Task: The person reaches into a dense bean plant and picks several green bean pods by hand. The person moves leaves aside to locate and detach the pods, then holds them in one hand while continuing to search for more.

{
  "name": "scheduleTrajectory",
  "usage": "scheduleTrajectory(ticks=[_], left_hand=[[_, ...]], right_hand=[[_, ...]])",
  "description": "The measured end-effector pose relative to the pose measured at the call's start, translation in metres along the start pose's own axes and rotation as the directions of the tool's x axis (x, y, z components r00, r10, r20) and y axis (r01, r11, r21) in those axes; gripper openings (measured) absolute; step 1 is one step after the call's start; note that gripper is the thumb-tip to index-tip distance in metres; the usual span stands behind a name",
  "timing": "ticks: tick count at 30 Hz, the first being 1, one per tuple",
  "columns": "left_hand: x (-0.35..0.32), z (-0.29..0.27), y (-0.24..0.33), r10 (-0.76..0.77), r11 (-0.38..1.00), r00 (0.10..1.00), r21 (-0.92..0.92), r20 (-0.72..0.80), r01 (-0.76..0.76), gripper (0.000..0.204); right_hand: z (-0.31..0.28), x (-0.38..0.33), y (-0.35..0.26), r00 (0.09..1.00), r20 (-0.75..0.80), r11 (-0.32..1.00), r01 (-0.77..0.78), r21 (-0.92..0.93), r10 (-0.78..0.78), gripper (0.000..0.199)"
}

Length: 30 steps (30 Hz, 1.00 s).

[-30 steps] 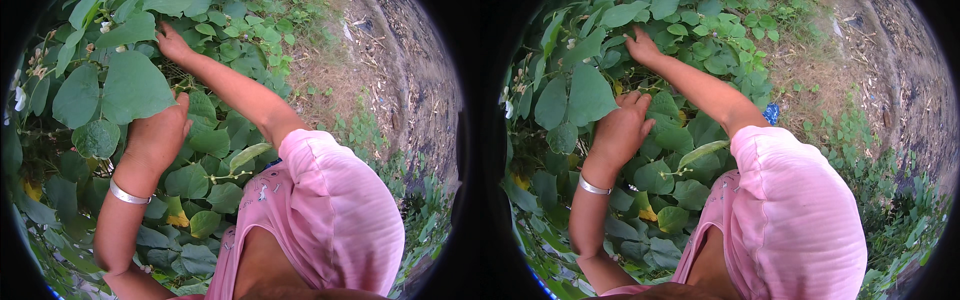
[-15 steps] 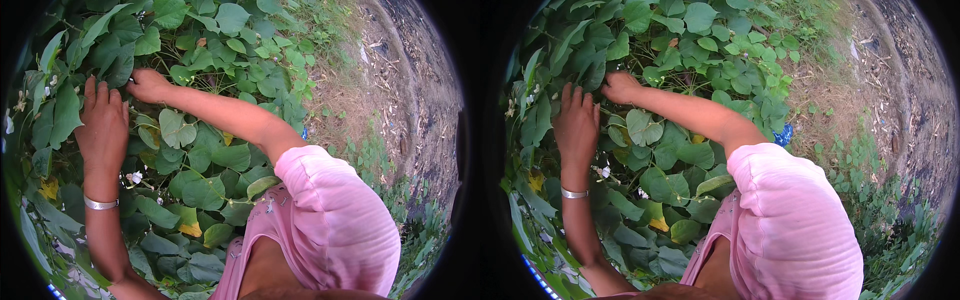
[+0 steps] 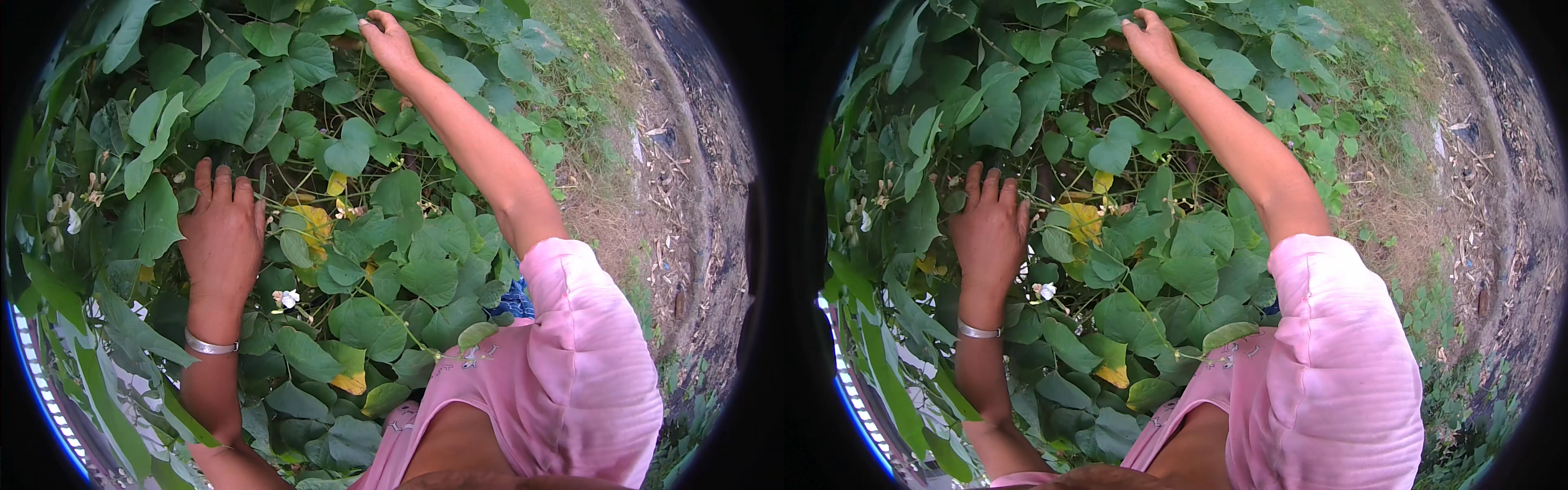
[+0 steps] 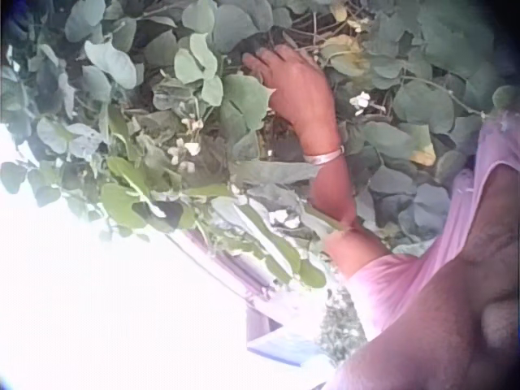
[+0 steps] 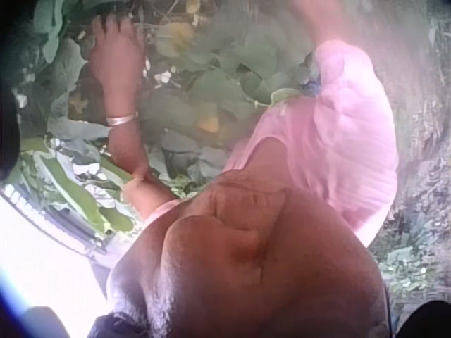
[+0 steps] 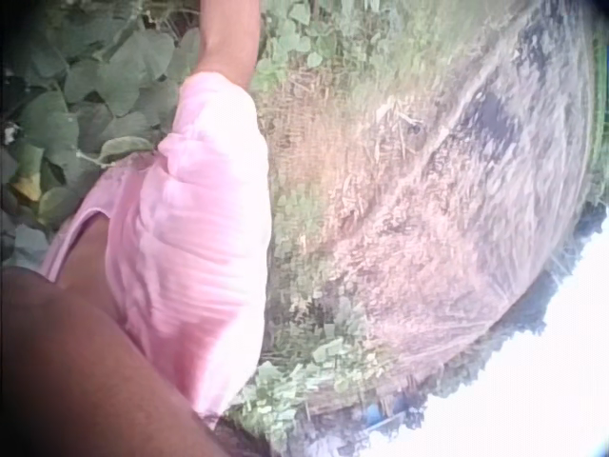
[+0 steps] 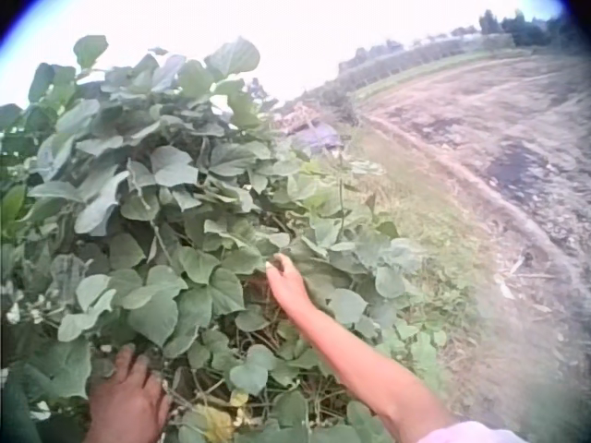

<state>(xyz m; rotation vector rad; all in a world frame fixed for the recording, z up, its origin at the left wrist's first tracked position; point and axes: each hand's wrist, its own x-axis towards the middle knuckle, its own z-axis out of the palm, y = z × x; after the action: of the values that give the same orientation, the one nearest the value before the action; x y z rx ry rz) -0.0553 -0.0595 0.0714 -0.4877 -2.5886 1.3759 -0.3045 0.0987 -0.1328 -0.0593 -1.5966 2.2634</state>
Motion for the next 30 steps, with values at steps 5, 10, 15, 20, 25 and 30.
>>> scheduleTrajectory(ticks=[5,10,15,20,25,30], left_hand=[[-0.005,-0.006,-0.004,-0.002,0.999,1.0,-0.043,0.005,0.002,0.035],[-0.011,-0.016,-0.006,-0.002,0.998,1.0,-0.058,0.012,0.003,0.038],[-0.018,-0.019,-0.008,-0.012,0.996,1.0,-0.089,0.019,0.014,0.038],[-0.022,-0.022,-0.008,-0.023,0.997,0.999,-0.072,0.04,0.026,0.039],[-0.024,-0.025,-0.005,-0.017,0.997,1.0,-0.076,0.009,0.017,0.041],[-0.026,-0.022,-0.006,-0.026,0.996,1.0,-0.085,0.008,0.027,0.04]], right_hand=[[0.054,0.005,-0.04,0.988,0.147,0.983,0.023,0.18,-0.05,0.067],[0.108,-0.032,-0.081,0.917,0.332,0.969,0.245,-0.033,-0.221,0.065],[0.138,-0.086,-0.08,0.873,0.385,0.932,0.354,-0.078,-0.299,0.053],[0.133,-0.107,-0.102,0.902,0.377,0.975,0.222,0.016,-0.211,0.049],[0.132,-0.104,-0.092,0.907,0.315,0.955,0.296,-0.001,-0.281,0.049],[0.132,-0.101,-0.091,0.917,0.294,0.946,0.31,-0.092,-0.271,0.055]])
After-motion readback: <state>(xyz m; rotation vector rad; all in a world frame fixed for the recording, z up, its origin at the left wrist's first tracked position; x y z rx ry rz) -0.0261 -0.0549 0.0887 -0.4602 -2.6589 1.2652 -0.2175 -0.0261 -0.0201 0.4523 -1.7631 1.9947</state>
